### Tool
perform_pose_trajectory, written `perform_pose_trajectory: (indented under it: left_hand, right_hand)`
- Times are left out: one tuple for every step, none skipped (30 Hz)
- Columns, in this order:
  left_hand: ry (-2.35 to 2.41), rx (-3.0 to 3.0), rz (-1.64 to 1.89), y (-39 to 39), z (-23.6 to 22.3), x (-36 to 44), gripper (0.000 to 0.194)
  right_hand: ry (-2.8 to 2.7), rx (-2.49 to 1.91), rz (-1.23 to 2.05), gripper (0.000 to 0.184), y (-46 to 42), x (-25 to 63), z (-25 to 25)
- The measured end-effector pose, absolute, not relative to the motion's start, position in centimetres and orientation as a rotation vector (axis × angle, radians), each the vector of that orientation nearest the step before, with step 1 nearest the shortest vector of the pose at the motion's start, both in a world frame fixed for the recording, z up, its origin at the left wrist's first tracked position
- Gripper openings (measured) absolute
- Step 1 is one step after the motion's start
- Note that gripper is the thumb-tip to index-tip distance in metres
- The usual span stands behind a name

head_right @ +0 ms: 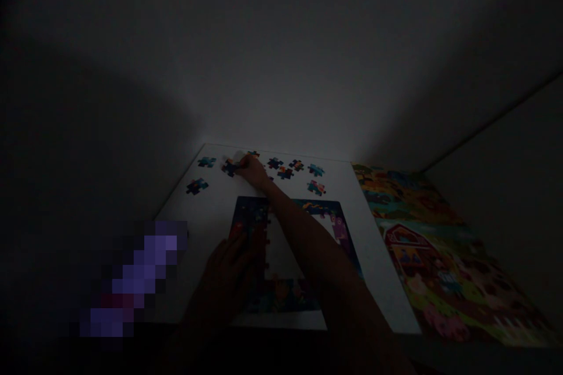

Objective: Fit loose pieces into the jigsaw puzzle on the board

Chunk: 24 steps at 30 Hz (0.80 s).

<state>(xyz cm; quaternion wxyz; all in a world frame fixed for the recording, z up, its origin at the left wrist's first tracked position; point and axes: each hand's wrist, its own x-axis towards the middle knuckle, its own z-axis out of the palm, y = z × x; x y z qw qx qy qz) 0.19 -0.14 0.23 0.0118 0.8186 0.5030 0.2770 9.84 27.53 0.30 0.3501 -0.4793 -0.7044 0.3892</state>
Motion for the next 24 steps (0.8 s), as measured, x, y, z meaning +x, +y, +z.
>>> perform_pose_trajectory:
  left_hand:
    - [1.576, 2.557, 0.875, -0.1, 0.2, 0.2, 0.04]
    - [1.579, 2.567, 0.878, -0.1, 0.1, 0.2, 0.04]
    - [1.58, 2.578, 0.87, 0.0, 0.1, 0.1, 0.04]
    - [1.575, 2.592, 0.856, 0.0, 0.1, 0.0, 0.04]
    - [1.568, 2.602, 0.837, 0.0, 0.1, 0.0, 0.04]
    - [1.557, 2.61, 0.818, 0.1, 0.1, -0.1, 0.039]
    - [1.543, 2.615, 0.803, 0.1, 0.1, -0.2, 0.039]
    - [1.537, 2.613, 0.798, 0.1, 0.1, -0.2, 0.039]
    - [1.541, 2.602, 0.797, 0.1, 0.2, -0.2, 0.039]
    - [1.545, 2.592, 0.803, 0.1, 0.2, -0.1, 0.038]
    - [1.552, 2.582, 0.814, 0.1, 0.2, -0.1, 0.038]
    - [1.558, 2.574, 0.829, 0.1, 0.1, 0.0, 0.037]
    - [1.568, 2.565, 0.846, 0.0, 0.1, 0.0, 0.037]
    - [1.574, 2.563, 0.86, 0.0, 0.1, 0.1, 0.036]
    - [1.575, 2.565, 0.868, 0.0, 0.0, 0.1, 0.035]
    - [1.576, 2.566, 0.869, 0.0, 0.0, 0.1, 0.035]
    - [1.577, 2.567, 0.864, 0.0, 0.0, 0.1, 0.034]
    - [1.578, 2.568, 0.854, 0.0, 0.0, 0.1, 0.034]
    - [1.579, 2.568, 0.849, 0.0, -0.1, 0.1, 0.034]
    - [1.579, 2.568, 0.851, 0.0, -0.1, 0.1, 0.034]
    - [1.58, 2.566, 0.857, 0.0, -0.1, 0.1, 0.034]
    - [1.579, 2.563, 0.863, 0.0, -0.1, 0.1, 0.033]
    - [1.578, 2.559, 0.866, 0.0, -0.1, 0.1, 0.033]
    - [1.573, 2.557, 0.868, 0.0, -0.1, 0.1, 0.033]
  right_hand:
    - [-1.78, -1.222, 1.039, 0.023, 27.3, 10.4, 0.4]
    - [-1.728, -1.206, 1.079, 0.024, 27.0, 11.0, 0.6]
    - [-1.679, -1.196, 1.13, 0.025, 26.6, 11.7, 0.8]
    - [-1.645, -1.184, 1.179, 0.026, 26.1, 12.4, 0.9]
    - [-1.616, -1.181, 1.228, 0.027, 25.5, 13.2, 1.0]
    - [-1.594, -1.184, 1.272, 0.028, 24.9, 14.0, 1.1]
    - [-1.583, -1.184, 1.301, 0.029, 24.3, 14.8, 1.2]
    - [-1.581, -1.178, 1.311, 0.03, 23.7, 15.6, 1.3]
    - [-1.586, -1.166, 1.303, 0.031, 23.1, 16.3, 1.3]
    - [-1.597, -1.149, 1.285, 0.031, 22.5, 16.9, 1.4]
    - [-1.61, -1.133, 1.265, 0.032, 22.0, 17.4, 1.4]
    - [-1.619, -1.119, 1.249, 0.032, 21.4, 17.9, 1.5]
    - [-1.626, -1.108, 1.239, 0.033, 20.9, 18.3, 1.6]
    - [-1.635, -1.095, 1.239, 0.033, 20.4, 18.6, 1.7]
    - [-1.647, -1.084, 1.243, 0.034, 20.0, 18.9, 1.8]
    - [-1.66, -1.077, 1.248, 0.034, 19.6, 19.2, 1.8]
    - [-1.673, -1.076, 1.25, 0.035, 19.3, 19.4, 1.9]
    - [-1.683, -1.079, 1.253, 0.036, 19.1, 19.7, 1.9]
    - [-1.685, -1.083, 1.258, 0.038, 18.8, 19.9, 1.8]
    - [-1.68, -1.087, 1.267, 0.039, 18.6, 20.2, 1.7]
    - [-1.671, -1.09, 1.279, 0.041, 18.4, 20.4, 1.6]
    - [-1.659, -1.09, 1.297, 0.042, 18.2, 20.6, 1.5]
    - [-1.645, -1.082, 1.318, 0.042, 17.9, 20.8, 1.3]
    - [-1.63, -1.069, 1.34, 0.041, 17.6, 21.0, 1.2]
